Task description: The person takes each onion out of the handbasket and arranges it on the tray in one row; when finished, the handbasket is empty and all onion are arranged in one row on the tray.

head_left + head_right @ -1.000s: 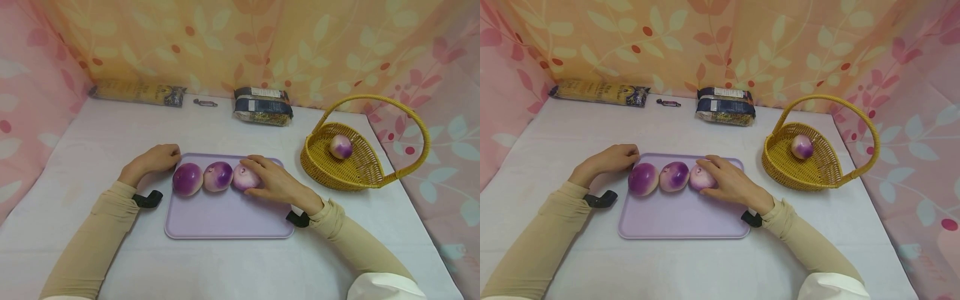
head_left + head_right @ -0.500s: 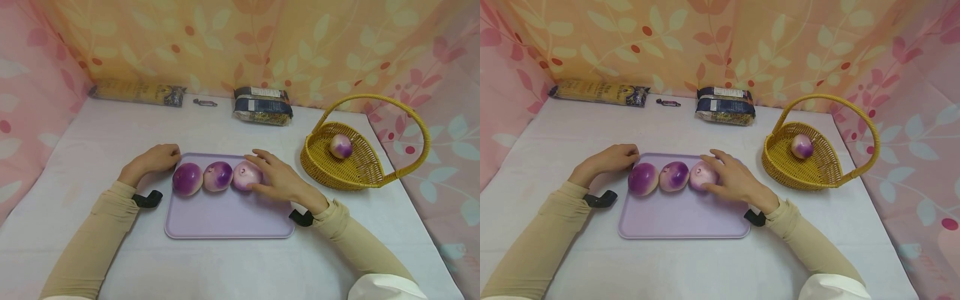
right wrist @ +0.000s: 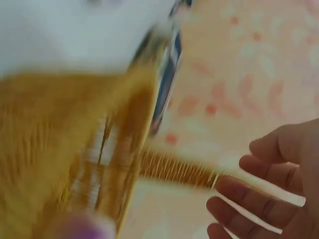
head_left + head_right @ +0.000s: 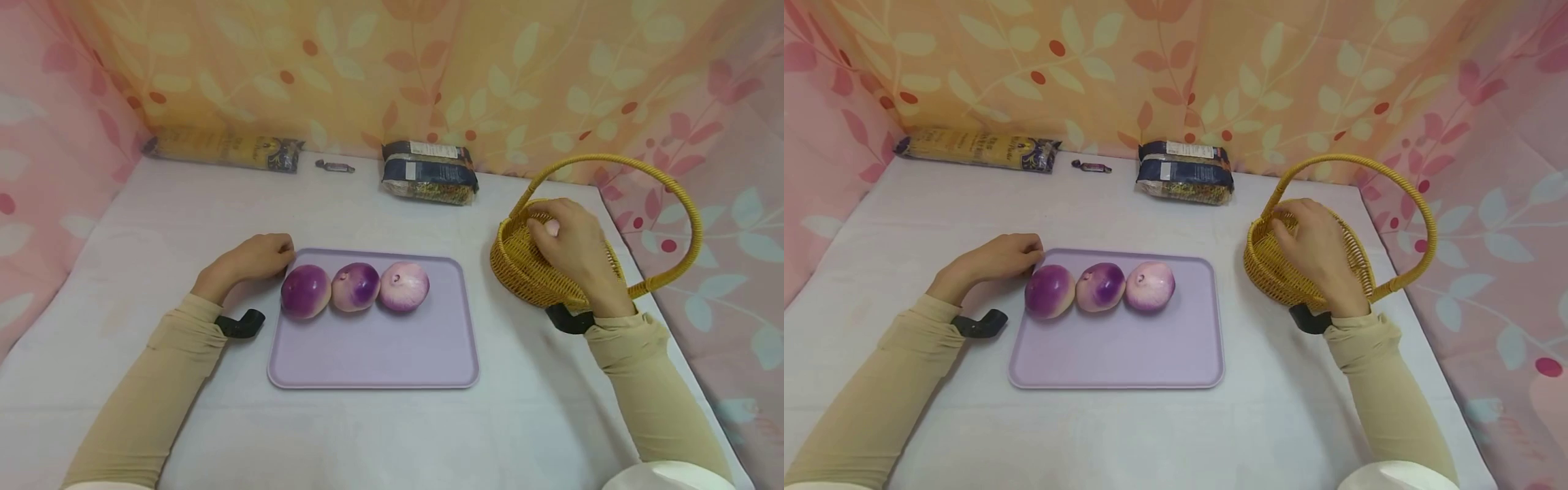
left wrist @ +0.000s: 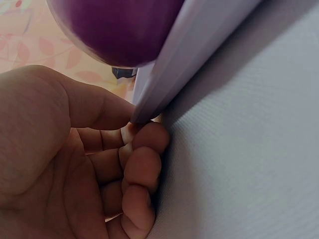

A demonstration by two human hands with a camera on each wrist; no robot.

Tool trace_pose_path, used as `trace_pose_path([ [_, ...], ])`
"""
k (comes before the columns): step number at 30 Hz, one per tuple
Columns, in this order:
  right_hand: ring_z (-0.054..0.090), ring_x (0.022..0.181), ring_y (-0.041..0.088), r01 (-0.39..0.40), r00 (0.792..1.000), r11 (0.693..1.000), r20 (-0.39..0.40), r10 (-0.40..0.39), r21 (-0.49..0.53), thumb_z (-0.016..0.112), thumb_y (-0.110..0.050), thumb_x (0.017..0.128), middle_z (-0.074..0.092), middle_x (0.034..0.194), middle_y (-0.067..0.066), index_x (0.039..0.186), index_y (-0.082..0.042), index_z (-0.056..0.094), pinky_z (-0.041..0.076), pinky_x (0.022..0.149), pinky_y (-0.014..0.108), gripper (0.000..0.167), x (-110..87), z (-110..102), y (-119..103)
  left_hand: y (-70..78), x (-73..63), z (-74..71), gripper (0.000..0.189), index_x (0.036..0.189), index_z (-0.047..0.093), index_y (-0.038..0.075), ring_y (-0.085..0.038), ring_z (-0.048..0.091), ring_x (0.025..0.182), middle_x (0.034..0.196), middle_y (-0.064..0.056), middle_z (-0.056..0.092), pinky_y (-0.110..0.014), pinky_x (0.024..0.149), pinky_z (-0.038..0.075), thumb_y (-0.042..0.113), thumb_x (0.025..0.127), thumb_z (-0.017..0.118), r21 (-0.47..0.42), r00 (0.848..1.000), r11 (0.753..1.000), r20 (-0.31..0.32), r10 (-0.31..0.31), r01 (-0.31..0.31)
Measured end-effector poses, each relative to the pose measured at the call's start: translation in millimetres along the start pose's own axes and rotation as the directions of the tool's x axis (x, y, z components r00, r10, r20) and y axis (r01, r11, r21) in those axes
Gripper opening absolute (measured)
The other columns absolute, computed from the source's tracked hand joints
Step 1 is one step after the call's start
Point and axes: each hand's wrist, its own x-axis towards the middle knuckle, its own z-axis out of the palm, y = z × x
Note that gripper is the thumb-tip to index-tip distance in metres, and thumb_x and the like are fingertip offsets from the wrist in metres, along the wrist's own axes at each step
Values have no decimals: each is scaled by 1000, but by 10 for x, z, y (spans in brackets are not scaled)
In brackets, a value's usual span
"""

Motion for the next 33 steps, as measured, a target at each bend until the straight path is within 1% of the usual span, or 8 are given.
trace_pose_path([
  [4,53,114,46,-153,987,983,32,157,-101,52,-18,91,59,120,30,119,2,63,41,94,62,37,14,-85,271,-9,9,14,20,94,59,5,-20,52,74,79,-7,59,-29,62,40,19,97,45,0,1000,1000,-3,9,-9],
  [7,43,122,53,-236,952,958,159,262,-166,50,-24,93,44,135,35,135,1,51,36,94,68,49,-7,-55,448,-30,16,31,20,94,59,5,-19,52,75,80,-7,59,-29,63,40,19,97,46,0,1000,1000,-4,16,-16],
  [9,35,126,58,-258,916,946,262,304,-196,49,-27,95,33,144,37,145,-1,39,33,96,72,57,-22,-22,549,-36,16,39,20,94,59,5,-19,52,75,80,-7,59,-28,63,40,19,97,46,-5,1000,1000,-6,15,-15],
  [13,24,133,62,-201,860,955,428,279,-219,48,-28,97,20,152,39,151,2,25,23,106,72,66,-26,42,669,-27,2,37,19,93,59,6,-19,52,74,79,-7,58,-29,63,40,18,97,45,-10,1000,1000,-10,15,-15],
  [16,28,132,60,-145,856,967,463,229,-211,49,-24,96,26,145,43,147,6,29,23,109,68,62,-29,58,689,-21,-6,28,19,93,59,6,-20,52,75,79,-7,58,-29,63,40,18,97,45,-7,1000,1000,-12,14,-14],
  [22,39,109,56,-143,891,967,397,219,-212,64,-23,89,45,112,46,136,6,43,41,84,65,59,-69,50,674,-9,-7,15,19,93,59,6,-20,52,74,79,-7,58,-29,63,40,18,97,45,-6,1000,1000,-18,10,-10],
  [30,45,110,50,-234,827,945,464,318,-230,66,-34,87,45,120,39,137,6,36,40,89,64,71,-106,19,656,-15,-1,15,19,93,59,5,-19,52,74,79,-7,59,-29,63,40,18,97,45,-10,1000,1000,-16,13,-14],
  [33,46,105,53,-271,824,928,436,361,-256,58,-46,91,40,122,41,139,0,37,44,78,65,69,-135,-11,594,-25,2,20,19,93,59,6,-19,52,74,79,-7,59,-29,63,40,18,97,45,-11,1000,1000,-14,12,-12],
])
